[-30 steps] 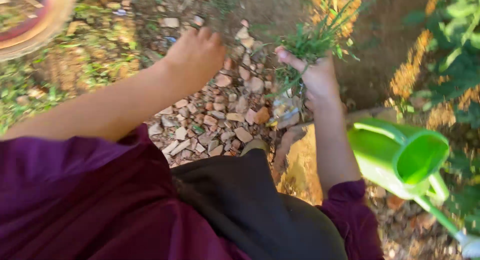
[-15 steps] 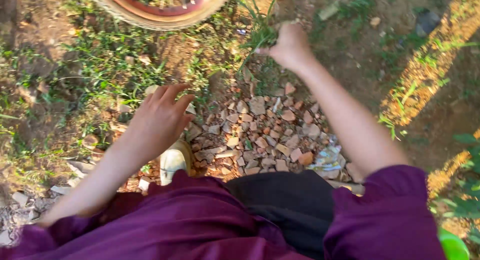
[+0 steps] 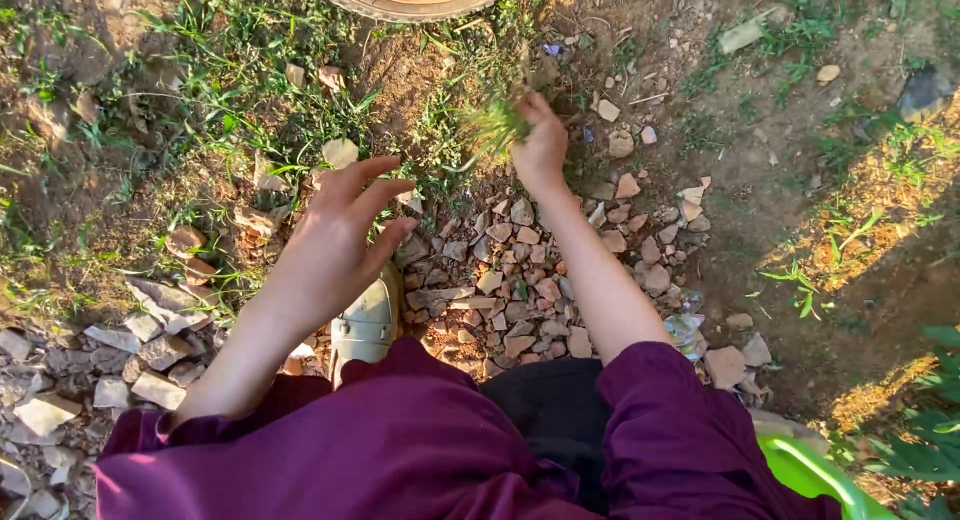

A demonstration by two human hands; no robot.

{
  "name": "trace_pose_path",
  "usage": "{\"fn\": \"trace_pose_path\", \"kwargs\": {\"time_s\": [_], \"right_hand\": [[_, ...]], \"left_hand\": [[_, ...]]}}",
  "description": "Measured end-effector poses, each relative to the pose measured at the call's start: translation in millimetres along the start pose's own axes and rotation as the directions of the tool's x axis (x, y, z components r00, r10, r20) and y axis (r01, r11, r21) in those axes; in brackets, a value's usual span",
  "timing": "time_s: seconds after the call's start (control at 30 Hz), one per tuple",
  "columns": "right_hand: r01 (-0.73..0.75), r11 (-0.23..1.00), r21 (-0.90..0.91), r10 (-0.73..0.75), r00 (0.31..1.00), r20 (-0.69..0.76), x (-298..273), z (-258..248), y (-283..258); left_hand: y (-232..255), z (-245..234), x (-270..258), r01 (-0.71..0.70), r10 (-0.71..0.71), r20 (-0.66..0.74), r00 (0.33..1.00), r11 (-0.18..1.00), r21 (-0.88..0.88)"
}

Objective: Manually pull weeds from a garden bed filled with small stones and dirt.

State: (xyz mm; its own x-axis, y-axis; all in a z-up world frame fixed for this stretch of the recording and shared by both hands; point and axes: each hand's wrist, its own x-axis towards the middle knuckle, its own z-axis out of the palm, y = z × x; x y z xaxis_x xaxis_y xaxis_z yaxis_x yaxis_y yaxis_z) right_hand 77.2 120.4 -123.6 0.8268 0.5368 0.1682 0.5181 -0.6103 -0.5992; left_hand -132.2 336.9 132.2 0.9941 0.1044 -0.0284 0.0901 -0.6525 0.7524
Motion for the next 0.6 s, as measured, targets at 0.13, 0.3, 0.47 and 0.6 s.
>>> {"fn": "trace_pose_path", "kwargs": {"time_s": [0.13, 0.3, 0.47, 0.6], "right_hand": [[-0.581, 0.666, 0.468, 0.566, 0.802, 0.190, 19.3, -10.3, 8.1], [-0.549, 0.564, 0.617, 0.573, 0.798, 0.187, 18.3, -18.9, 24.1], [-0.444, 0.165, 0.881, 0.742, 0.644, 0.186, 33.4, -67.9, 22.9], [-0.567, 0.642, 0.516, 0.630, 0.774, 0.067, 26.9, -75.5, 4.7]], "left_hand": [[-5.9, 9.8, 4.0, -0.041, 0.041, 0.008, 0.999, 0.998, -0.038], [-11.9, 14.0, 15.0, -0.065, 0.066, 0.015, 0.998, 0.997, -0.052], [-20.9, 16.8, 26.0, -0.074, 0.077, 0.038, 0.996, 0.995, -0.070], [-20.5, 19.5, 38.7, -0.090, 0.096, 0.063, 0.993, 0.992, -0.090]]}}
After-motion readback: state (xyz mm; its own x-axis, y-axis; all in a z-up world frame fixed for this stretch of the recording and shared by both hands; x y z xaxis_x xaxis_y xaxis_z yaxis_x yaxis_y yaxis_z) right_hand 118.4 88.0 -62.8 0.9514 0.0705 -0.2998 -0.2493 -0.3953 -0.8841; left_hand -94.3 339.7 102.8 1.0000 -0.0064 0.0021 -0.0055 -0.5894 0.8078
